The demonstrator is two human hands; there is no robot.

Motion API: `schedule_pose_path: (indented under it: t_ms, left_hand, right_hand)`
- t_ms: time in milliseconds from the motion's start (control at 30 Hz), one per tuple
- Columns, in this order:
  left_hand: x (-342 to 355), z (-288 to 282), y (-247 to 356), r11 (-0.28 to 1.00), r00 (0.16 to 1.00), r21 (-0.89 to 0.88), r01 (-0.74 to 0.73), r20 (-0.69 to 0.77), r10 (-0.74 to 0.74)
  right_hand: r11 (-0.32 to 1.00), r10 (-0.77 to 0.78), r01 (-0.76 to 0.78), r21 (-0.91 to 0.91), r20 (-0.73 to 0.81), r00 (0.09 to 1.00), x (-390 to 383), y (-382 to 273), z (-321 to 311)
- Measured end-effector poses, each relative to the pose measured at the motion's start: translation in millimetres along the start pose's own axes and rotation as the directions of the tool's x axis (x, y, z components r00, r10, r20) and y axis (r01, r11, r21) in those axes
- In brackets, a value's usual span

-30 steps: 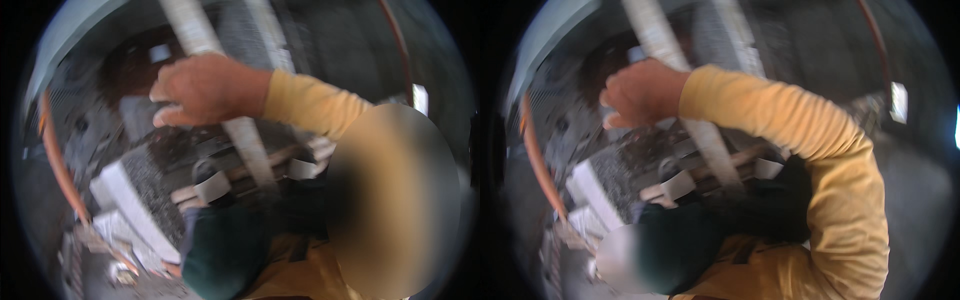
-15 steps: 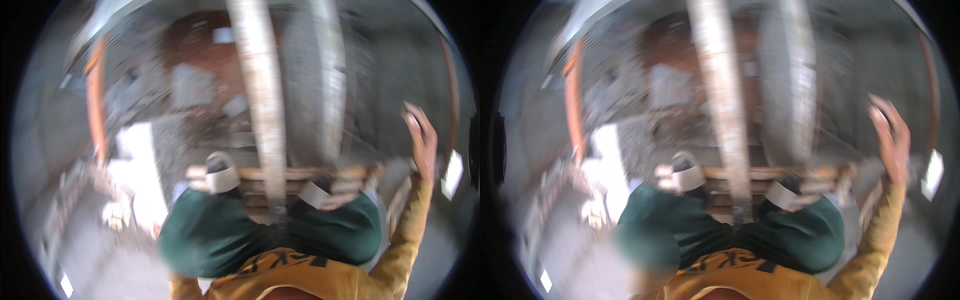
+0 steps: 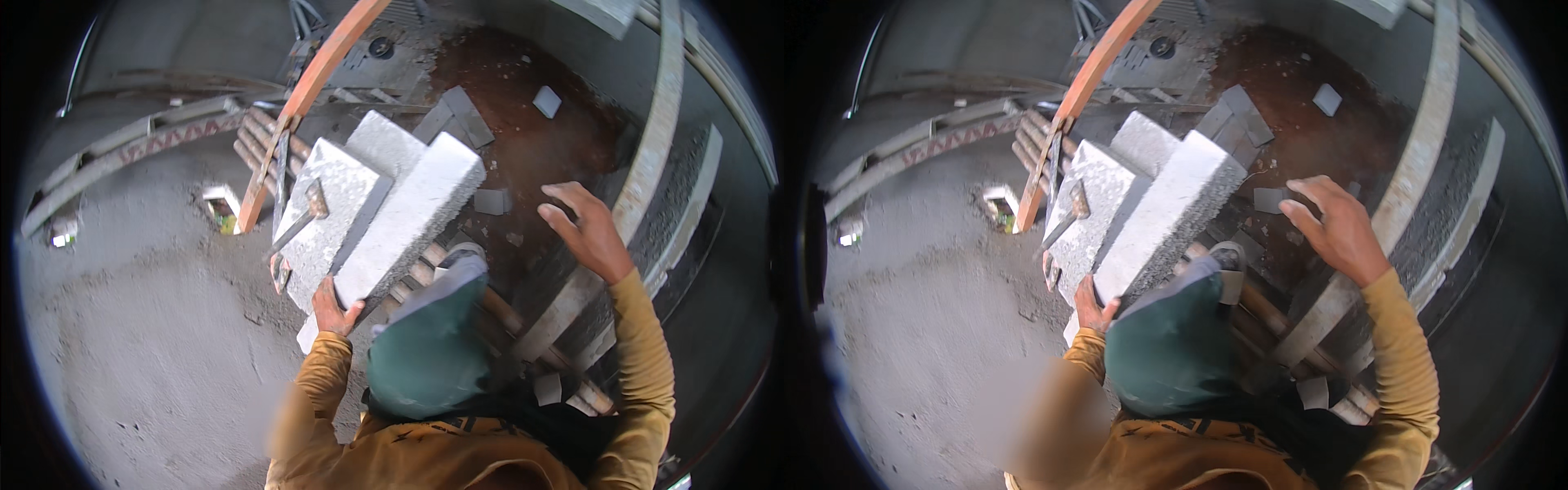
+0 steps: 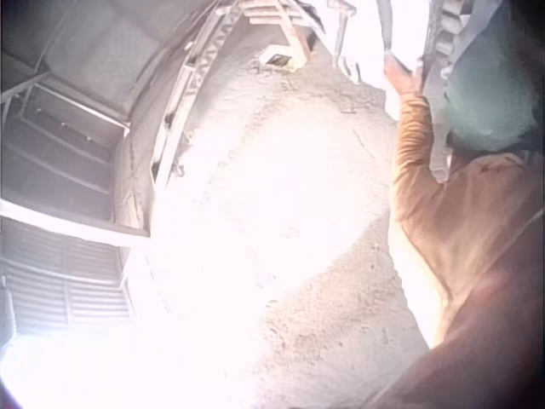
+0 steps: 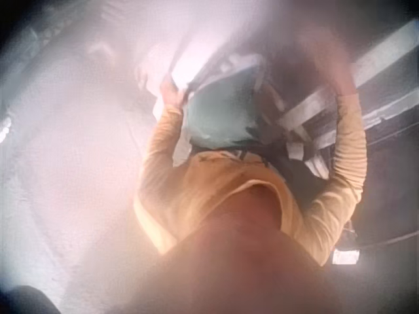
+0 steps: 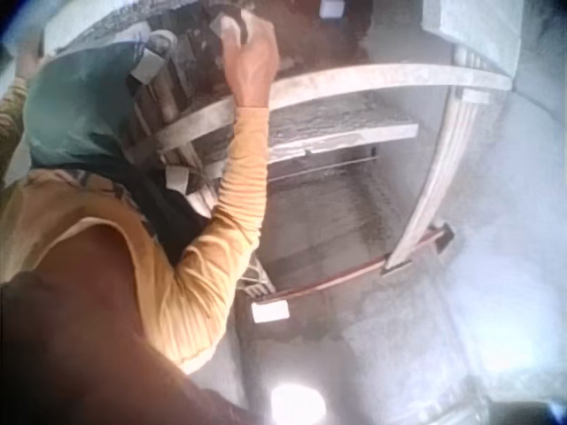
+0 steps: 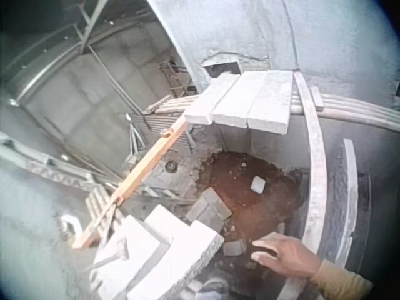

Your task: The person uses a string line to mark a wall, then applies cement mortar to a bamboo scaffold and places a rectangular tile onto the mortar. The person adjusts the tile position to align with the string line.

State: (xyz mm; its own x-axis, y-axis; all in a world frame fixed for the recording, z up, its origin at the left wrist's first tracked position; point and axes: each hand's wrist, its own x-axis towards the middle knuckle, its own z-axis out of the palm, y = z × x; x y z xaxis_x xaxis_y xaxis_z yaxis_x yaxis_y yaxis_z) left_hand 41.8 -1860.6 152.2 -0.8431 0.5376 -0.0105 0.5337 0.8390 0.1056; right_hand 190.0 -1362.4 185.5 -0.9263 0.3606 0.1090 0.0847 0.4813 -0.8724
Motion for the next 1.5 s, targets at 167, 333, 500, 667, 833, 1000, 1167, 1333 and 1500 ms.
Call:
schedule_pose_path:
  t_ms: [167,333,500,667,833,1000,1167,1333,1500]
  left_hand:
    - [88,-17,-81,0.953,0.954,0.253,0.166,-0.284,-0.091]
    - [144,-35,-135,0.912,0.919,0.338,0.235,0.229,-0.321]
    - [149,-50,-118,0.885,0.932,0.466,0.022,0.312,-0.187]
    - [122,-82,-39,0.928,0.953,0.256,0.27,0.067,-0.296]
    - [120,-105,118,0.922,0.98,-0.342,0.182,-0.012,-0.199]
    - [123,-129,229,0.827,0.987,-0.56,0.05,0.154,0.045]
    - [38,-231,223,0.797,0.875,-0.555,0.237,0.479,0.073]
    - [-33,-265,223,0.885,0.86,-0.421,0.199,0.508,0.048]
    - [-48,-237,235,0.853,0.832,-0.436,0.288,0.554,0.002]
  right_hand:
    - [0.998,-0.006,0.001,0.056,0.087,0.996,60,-23,59]
    - [0.997,0.064,-0.069,0.031,0.148,0.987,68,-24,68]
    - [0.992,0.116,-0.12,0.027,0.125,0.985,63,-15,68]
    - [0.944,0.082,-0.151,0.293,0.236,0.968,64,-42,98]
    - [0.753,0.167,-0.311,0.58,0.289,0.943,69,-121,145]
    - [0.521,0.593,-0.576,0.63,0.219,0.775,67,-170,112]
    - [0.271,0.818,-0.797,0.54,0.308,0.486,101,-154,72]
    - [0.444,0.802,-0.823,0.356,0.252,0.542,123,-142,88]
    - [0.765,0.61,-0.629,0.138,0.159,0.777,82,-131,149]
